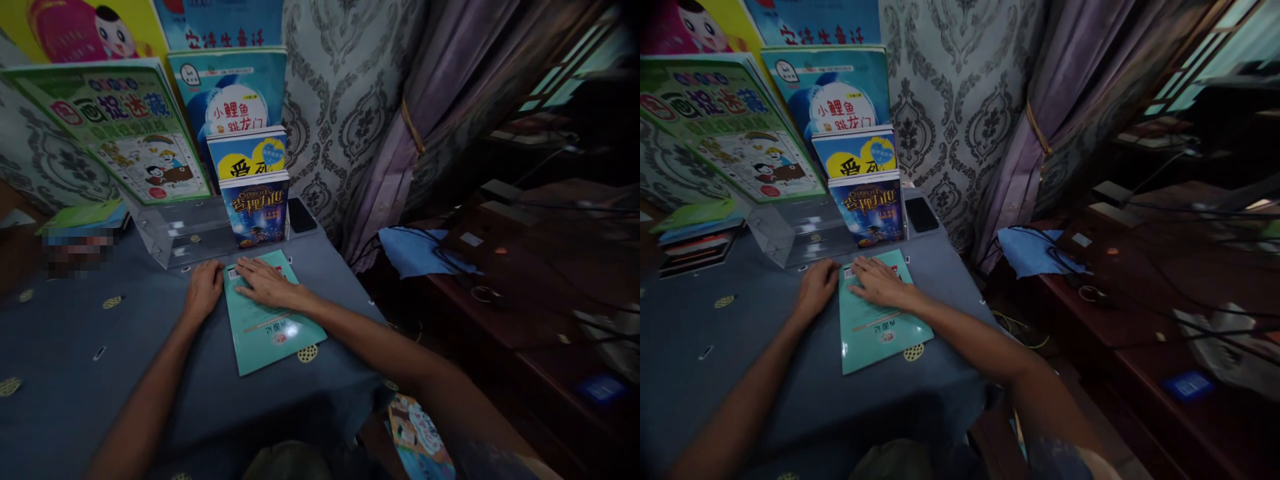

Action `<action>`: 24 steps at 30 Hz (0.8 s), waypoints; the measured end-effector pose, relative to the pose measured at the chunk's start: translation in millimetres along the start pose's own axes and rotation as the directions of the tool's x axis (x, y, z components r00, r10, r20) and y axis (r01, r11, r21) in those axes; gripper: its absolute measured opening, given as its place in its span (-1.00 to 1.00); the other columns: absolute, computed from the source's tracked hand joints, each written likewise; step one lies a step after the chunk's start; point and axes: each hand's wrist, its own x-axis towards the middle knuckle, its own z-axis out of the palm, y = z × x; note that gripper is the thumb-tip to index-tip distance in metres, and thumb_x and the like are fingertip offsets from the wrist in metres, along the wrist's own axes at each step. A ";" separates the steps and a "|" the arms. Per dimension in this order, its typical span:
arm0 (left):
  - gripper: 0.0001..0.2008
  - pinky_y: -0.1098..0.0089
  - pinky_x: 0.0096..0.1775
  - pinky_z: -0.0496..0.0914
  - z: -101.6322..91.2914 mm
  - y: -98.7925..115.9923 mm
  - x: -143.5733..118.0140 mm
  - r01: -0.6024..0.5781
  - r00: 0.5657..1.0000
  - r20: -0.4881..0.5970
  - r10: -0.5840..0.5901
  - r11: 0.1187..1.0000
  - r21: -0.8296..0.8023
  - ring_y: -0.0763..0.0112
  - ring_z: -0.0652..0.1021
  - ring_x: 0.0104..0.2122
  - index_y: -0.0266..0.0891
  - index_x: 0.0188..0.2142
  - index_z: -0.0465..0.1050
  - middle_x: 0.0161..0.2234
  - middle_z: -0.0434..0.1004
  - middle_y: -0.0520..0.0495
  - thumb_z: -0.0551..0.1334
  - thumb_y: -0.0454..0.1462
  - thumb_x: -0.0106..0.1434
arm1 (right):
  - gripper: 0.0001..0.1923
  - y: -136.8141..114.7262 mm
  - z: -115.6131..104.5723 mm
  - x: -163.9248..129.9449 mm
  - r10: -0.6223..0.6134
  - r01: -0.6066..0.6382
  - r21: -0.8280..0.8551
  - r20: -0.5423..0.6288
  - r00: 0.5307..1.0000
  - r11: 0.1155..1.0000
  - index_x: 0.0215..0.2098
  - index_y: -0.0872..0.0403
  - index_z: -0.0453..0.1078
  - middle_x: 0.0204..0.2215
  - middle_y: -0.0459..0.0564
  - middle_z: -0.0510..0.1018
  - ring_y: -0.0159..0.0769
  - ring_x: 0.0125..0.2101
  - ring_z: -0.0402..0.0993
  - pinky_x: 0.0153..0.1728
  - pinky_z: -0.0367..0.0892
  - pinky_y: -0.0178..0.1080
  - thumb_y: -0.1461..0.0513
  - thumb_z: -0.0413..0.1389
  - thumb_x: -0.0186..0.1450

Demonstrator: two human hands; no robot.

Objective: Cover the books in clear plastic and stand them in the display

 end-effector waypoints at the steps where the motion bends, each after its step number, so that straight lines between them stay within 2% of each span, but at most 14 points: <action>1: -0.84 0.16 -0.09 0.41 -0.2 0.3 0.1 0.000 1.000 0.005 0.000 1.000 0.007 0.15 0.52 -0.23 -0.15 -0.29 0.40 -0.30 0.54 -0.12 0.05 -0.30 0.27 | -0.39 3.5 -1.0 -2.7 0.002 -0.002 0.007 -0.006 1.000 1.000 0.33 0.26 0.23 0.37 0.31 0.23 0.01 0.40 0.06 0.39 0.03 0.05 0.04 0.04 0.46; 8: -0.81 0.13 -0.10 0.41 0.3 1.1 -0.4 -0.019 1.000 0.011 0.018 0.999 0.046 0.11 0.50 -0.21 -0.18 -0.27 0.41 -0.29 0.53 -0.16 0.02 -0.30 0.29 | -0.41 29.2 -11.4 -26.5 0.052 -0.051 0.029 -0.048 0.997 0.998 0.35 0.13 0.22 0.40 0.20 0.21 -0.03 0.41 0.05 0.38 0.07 0.08 0.01 0.03 0.46; 13: -0.80 0.16 -0.10 0.40 -1.6 4.2 -1.5 -0.023 1.000 0.019 0.022 0.997 0.068 0.13 0.49 -0.22 -0.17 -0.27 0.42 -0.31 0.50 -0.13 0.02 -0.29 0.33 | -0.44 49.3 -18.8 -43.5 0.131 -0.126 0.049 -0.095 0.987 0.991 0.34 0.21 0.25 0.37 0.27 0.23 0.01 0.40 0.09 0.36 0.09 0.11 0.09 0.00 0.47; 16: -0.78 0.14 -0.09 0.39 -5.4 11.5 -2.2 -0.033 0.999 0.037 0.026 0.982 0.185 0.10 0.48 -0.20 -0.18 -0.27 0.44 -0.29 0.50 -0.15 0.05 -0.20 0.39 | -0.49 61.4 -19.8 -47.2 0.128 -0.107 0.145 -0.147 0.981 0.984 0.31 0.17 0.30 0.35 0.21 0.30 -0.04 0.38 0.14 0.35 0.12 0.08 0.13 -0.03 0.48; 19: -0.74 0.08 -0.02 0.37 -6.7 22.9 -1.1 -0.083 0.996 0.058 0.069 0.949 0.303 0.03 0.46 -0.09 -0.18 -0.16 0.50 -0.18 0.52 -0.20 0.12 -0.11 0.40 | -0.53 71.4 -22.6 -44.8 0.155 -0.100 0.289 -0.176 0.972 0.952 0.26 0.12 0.38 0.26 0.14 0.44 -0.08 0.31 0.30 0.31 0.20 0.05 0.12 -0.05 0.49; 22: -0.72 0.03 0.08 0.34 -0.6 32.8 3.0 -0.193 0.979 0.120 0.167 0.950 0.246 0.02 0.44 0.01 -0.17 -0.01 0.50 -0.04 0.52 -0.22 0.12 -0.14 0.41 | -0.54 79.3 -27.6 -41.4 0.230 -0.121 0.454 -0.192 0.954 0.883 0.21 0.07 0.43 0.17 0.06 0.55 -0.11 0.18 0.46 0.23 0.30 0.02 0.07 -0.08 0.51; 24: -0.68 0.01 0.14 0.32 6.9 36.7 7.2 -0.259 0.959 0.166 0.231 0.951 0.170 0.04 0.44 0.07 -0.19 0.06 0.48 0.03 0.51 -0.23 0.08 -0.19 0.43 | -0.53 83.2 -30.0 -40.0 0.274 -0.123 0.555 -0.198 0.941 0.822 0.18 0.07 0.46 0.15 0.04 0.57 -0.12 0.15 0.49 0.22 0.31 0.01 0.02 -0.08 0.51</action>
